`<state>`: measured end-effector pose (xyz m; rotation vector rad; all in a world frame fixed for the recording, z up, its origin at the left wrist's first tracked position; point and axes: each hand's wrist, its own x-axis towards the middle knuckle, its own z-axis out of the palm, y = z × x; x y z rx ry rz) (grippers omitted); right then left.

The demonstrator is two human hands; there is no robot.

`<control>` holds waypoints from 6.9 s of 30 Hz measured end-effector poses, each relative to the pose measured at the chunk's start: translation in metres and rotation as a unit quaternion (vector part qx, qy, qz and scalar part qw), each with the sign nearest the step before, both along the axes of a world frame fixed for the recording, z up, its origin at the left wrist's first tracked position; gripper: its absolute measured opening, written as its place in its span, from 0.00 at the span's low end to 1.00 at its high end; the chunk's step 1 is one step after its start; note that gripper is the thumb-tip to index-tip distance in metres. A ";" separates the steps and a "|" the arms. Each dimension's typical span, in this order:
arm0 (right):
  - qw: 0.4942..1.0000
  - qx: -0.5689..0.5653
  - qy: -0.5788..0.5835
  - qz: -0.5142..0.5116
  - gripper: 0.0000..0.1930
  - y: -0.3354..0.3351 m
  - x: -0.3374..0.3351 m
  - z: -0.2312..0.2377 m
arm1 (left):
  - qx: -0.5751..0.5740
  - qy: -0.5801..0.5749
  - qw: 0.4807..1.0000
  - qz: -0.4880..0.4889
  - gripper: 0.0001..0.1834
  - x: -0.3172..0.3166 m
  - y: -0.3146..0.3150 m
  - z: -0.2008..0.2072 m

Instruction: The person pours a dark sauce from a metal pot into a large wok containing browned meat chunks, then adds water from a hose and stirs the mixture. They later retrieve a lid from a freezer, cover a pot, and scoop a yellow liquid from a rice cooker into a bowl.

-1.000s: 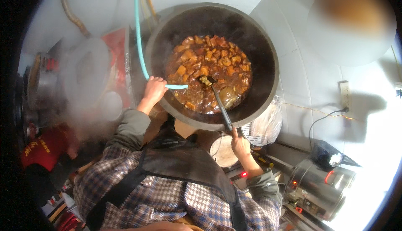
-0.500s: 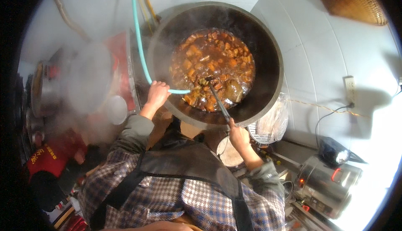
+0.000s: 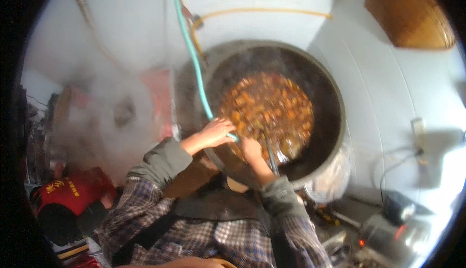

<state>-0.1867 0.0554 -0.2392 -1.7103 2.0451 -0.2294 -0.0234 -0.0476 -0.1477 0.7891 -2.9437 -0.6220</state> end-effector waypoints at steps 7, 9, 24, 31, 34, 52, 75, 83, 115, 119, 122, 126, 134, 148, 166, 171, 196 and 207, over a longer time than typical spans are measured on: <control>0.994 0.039 0.025 -0.094 0.14 0.029 -0.031 -0.008 | -0.372 0.250 0.860 0.245 0.32 0.040 -0.398 0.179; 0.989 0.060 0.022 -0.137 0.13 0.042 -0.027 -0.001 | -0.494 0.213 0.799 0.268 0.36 0.061 -0.493 0.224; 0.984 0.008 -0.027 -0.177 0.12 0.060 -0.010 0.031 | -0.486 0.134 0.802 0.320 0.31 0.091 -0.549 0.234; 0.987 -0.044 0.002 -0.155 0.11 0.042 -0.010 0.025 | -0.131 0.186 0.949 -0.220 0.24 -0.046 -0.220 0.072; 0.989 -0.072 -0.026 -0.128 0.18 0.048 -0.022 0.021 | -0.068 -0.073 0.931 -0.351 0.15 -0.047 -0.057 -0.004; 0.994 0.097 -0.028 -0.042 0.26 0.275 -0.196 0.244 | -0.194 -0.107 0.972 0.078 0.11 0.058 0.082 -0.047; 0.974 0.021 -0.057 -0.220 0.27 0.139 -0.097 -0.045 | -0.137 -0.100 0.980 0.104 0.09 0.051 0.061 -0.081; 0.970 0.058 -0.060 -0.227 0.33 0.029 -0.096 -0.054 | -0.103 -0.114 0.982 0.106 0.10 0.054 0.057 -0.070; 0.987 0.160 -0.016 -0.022 0.31 0.231 -0.105 0.084 | -0.154 -0.044 0.973 0.166 0.10 0.080 0.067 -0.082; 0.985 0.132 -0.017 -0.107 0.32 0.174 -0.079 0.011 | -0.151 -0.046 0.974 0.160 0.10 0.083 0.064 -0.083; 0.987 0.095 -0.030 -0.125 0.31 0.131 -0.073 -0.019 | -0.113 -0.073 0.976 0.171 0.10 0.083 0.060 -0.084; 0.982 0.032 -0.053 -0.179 0.28 0.083 -0.078 -0.035 | -0.098 -0.076 0.979 0.161 0.10 0.080 0.052 -0.085; 0.943 0.115 -0.246 -0.195 0.25 0.135 -0.184 0.156 | -0.113 -0.054 0.981 0.148 0.09 0.082 0.055 -0.072; 0.893 0.358 -0.167 -0.214 0.23 0.251 -0.193 0.287 | -0.106 -0.114 0.981 0.117 0.09 0.056 0.064 -0.062; 0.930 0.078 -0.242 -0.267 0.28 0.139 -0.080 0.017 | -0.084 -0.121 0.981 0.128 0.10 0.052 0.048 -0.075; 0.851 0.085 -0.429 -0.290 0.26 0.189 -0.139 0.120 | -0.117 -0.082 0.982 0.121 0.11 0.058 0.049 -0.072; 0.977 0.082 0.068 -0.182 0.32 0.299 -0.126 0.045 | -0.174 -0.146 0.969 0.094 0.10 0.065 0.088 -0.041; 0.966 0.015 0.045 -0.253 0.26 0.326 -0.107 0.041 | -0.216 -0.161 0.959 0.089 0.10 0.056 0.099 -0.031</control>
